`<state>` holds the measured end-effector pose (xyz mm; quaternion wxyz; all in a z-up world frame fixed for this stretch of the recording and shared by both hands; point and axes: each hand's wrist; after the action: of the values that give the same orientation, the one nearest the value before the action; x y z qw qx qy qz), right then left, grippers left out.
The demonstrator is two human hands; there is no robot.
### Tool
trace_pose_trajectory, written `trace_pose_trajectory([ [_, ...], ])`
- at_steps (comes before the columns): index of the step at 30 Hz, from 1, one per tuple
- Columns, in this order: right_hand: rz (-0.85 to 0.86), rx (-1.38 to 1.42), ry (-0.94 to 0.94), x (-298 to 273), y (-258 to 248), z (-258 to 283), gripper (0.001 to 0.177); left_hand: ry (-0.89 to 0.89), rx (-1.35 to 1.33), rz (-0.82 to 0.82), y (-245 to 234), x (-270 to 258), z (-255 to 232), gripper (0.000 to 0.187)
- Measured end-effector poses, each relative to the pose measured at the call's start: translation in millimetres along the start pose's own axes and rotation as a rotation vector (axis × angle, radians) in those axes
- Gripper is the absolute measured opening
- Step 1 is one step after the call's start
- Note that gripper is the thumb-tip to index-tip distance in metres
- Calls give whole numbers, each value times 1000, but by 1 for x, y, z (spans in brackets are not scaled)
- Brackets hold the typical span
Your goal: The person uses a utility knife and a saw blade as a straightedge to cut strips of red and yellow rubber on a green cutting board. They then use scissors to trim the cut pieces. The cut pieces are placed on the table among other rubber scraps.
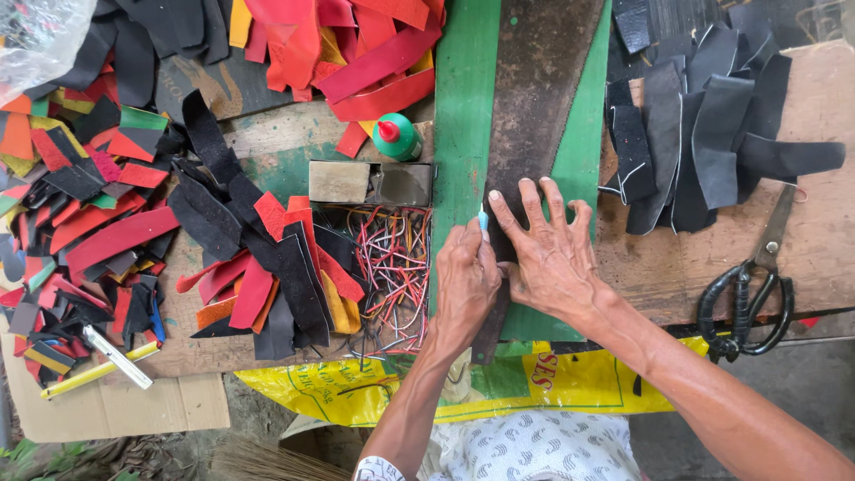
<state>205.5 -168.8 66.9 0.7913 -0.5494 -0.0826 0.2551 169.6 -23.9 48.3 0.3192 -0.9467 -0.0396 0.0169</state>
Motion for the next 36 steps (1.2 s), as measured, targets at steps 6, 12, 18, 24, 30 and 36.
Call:
trace_pose_trajectory([
  [6,-23,-8,-16,-4,3,2,99,-45,-3,20,-8,-32,-5,15],
  [12,-29,-15,-15,-5,3,4,99,-153,-6,83,-32,-102,-18,30],
  [18,-33,7,-27,-7,2,-1,98,-120,11,-8,-37,-93,-16,26],
  [24,-32,26,-19,-6,4,-2,96,-69,-47,-85,-10,-15,-2,23],
  [30,-30,58,-2,-4,2,-3,97,-52,-29,-30,-4,8,2,20],
  [36,-31,44,-6,-3,0,-3,98,-65,18,4,-4,11,2,18],
])
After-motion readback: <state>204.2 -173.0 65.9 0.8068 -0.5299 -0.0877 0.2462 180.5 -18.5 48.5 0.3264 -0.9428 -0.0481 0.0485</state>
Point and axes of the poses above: each hand's wrist, its own x-axis towards the middle knuckle, its own y-axis out of the palm, z = x × y, and after that the axes turned 2 degrees about x, right-handed
